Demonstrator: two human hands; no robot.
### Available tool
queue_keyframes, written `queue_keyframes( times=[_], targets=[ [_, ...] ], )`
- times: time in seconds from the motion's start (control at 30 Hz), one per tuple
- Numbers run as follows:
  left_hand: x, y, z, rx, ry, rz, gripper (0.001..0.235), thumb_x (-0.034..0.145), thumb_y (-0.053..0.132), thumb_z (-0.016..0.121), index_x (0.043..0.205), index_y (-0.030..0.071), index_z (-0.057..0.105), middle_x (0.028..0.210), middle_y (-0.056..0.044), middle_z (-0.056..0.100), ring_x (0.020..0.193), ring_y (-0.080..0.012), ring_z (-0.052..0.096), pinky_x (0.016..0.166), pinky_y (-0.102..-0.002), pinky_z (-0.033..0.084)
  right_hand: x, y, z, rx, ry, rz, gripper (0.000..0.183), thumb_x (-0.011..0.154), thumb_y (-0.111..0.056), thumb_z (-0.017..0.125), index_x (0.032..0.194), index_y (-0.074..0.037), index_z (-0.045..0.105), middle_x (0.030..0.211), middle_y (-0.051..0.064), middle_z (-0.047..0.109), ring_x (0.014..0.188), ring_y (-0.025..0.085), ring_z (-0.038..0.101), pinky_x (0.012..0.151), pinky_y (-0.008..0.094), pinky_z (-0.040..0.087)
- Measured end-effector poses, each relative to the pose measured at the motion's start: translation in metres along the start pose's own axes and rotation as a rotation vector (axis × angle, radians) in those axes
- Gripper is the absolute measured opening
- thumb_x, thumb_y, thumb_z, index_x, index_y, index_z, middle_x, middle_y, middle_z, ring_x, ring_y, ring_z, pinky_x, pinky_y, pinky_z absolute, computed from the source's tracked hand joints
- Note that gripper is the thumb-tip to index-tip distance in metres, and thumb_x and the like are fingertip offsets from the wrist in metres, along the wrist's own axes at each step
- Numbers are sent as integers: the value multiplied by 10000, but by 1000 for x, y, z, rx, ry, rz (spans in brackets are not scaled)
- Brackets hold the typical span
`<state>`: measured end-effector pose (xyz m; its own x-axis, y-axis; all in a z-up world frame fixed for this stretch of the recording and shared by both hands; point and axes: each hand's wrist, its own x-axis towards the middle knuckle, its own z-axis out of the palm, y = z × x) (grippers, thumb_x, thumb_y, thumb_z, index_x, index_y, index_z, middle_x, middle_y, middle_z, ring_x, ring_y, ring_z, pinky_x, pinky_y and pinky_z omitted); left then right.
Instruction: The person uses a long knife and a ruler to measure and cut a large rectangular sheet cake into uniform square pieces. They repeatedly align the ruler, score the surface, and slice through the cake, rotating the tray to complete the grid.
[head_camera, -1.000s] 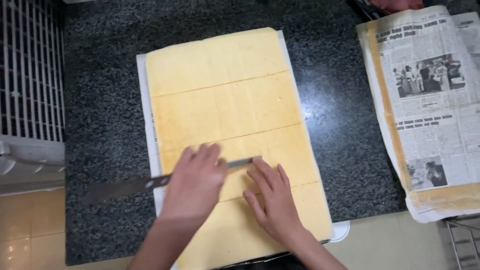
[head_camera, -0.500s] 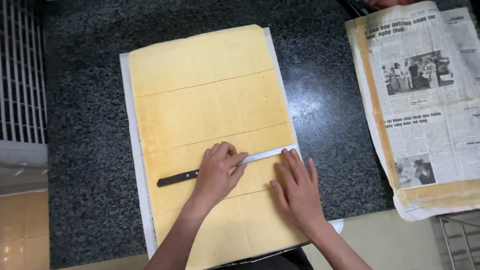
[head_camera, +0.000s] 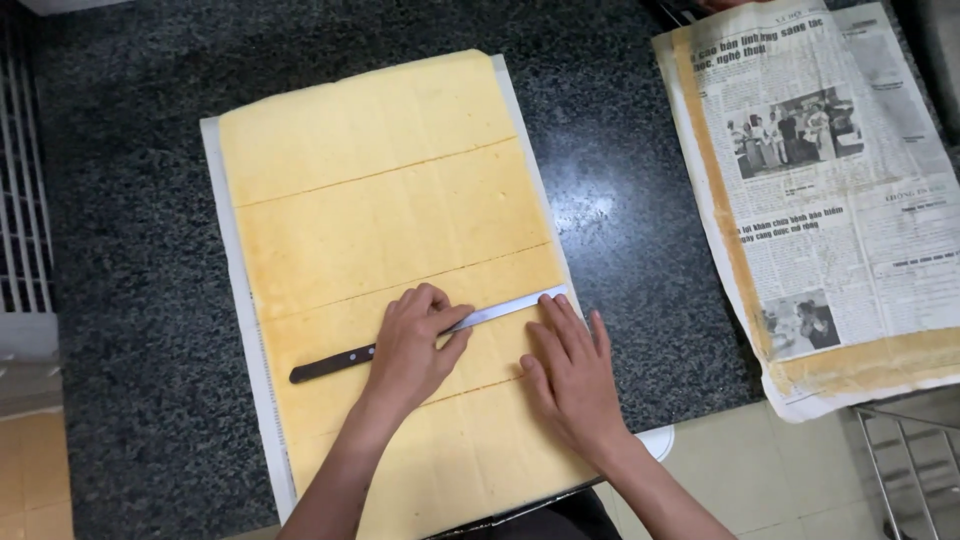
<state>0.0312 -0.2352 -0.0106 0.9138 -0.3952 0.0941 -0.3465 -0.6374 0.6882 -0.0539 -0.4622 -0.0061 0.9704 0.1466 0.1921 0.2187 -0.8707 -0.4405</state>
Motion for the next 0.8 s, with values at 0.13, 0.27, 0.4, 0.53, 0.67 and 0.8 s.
queue_keyframes(
  times=[0.13, 0.27, 0.4, 0.53, 0.67, 0.8],
  targets=[
    [3, -1, 2, 10, 1, 7, 193, 916, 198, 779, 1102, 204, 830, 935, 10, 544, 880, -215, 568, 792, -390, 440, -2, 3, 2, -3, 30, -22, 352, 1068, -290, 515, 1320, -75, 635, 1628, 127, 490, 1548, 312, 413, 1264, 603, 216],
    [0, -4, 10, 73, 33, 68, 200, 874, 207, 770, 1069, 206, 813, 947, -23, 583, 899, -278, 586, 739, -461, 445, -6, 6, -1, 6, 21, -9, 331, 1052, -271, 534, 1314, -103, 646, 1620, 110, 505, 1552, 301, 409, 1255, 592, 212],
    [-27, 30, -19, 153, 91, 109, 256, 909, 142, 725, 1162, 112, 759, 1006, -79, 588, 844, -314, 599, 718, -493, 490, -12, -13, -23, 58, 62, -59, 317, 1032, -177, 564, 1333, -116, 642, 1621, 86, 511, 1547, 303, 439, 1294, 582, 212],
    [-86, 47, -29, 197, 79, 33, 224, 977, 198, 692, 1192, 135, 703, 1021, -69, 548, 739, -292, 644, 596, -481, 535, -35, -36, -22, 81, 70, -103, 264, 1004, -179, 592, 1247, -107, 666, 1575, 97, 547, 1513, 298, 484, 1280, 572, 273],
    [-133, 53, -42, 120, 182, -121, 177, 966, 196, 714, 1143, 190, 709, 957, -10, 528, 680, -232, 617, 490, -460, 505, -47, -74, -16, 217, 170, -116, 247, 997, -133, 608, 1221, -60, 683, 1482, 151, 613, 1405, 328, 584, 1211, 496, 428],
    [-158, 58, -57, 29, 214, -215, 214, 968, 215, 720, 1181, 203, 738, 956, 7, 538, 723, -227, 638, 508, -480, 498, -49, -107, -3, 449, -52, 330, 220, 1007, -244, 597, 1060, -119, 770, 1037, 12, 800, 1001, 169, 745, 867, 292, 555]
  ],
)
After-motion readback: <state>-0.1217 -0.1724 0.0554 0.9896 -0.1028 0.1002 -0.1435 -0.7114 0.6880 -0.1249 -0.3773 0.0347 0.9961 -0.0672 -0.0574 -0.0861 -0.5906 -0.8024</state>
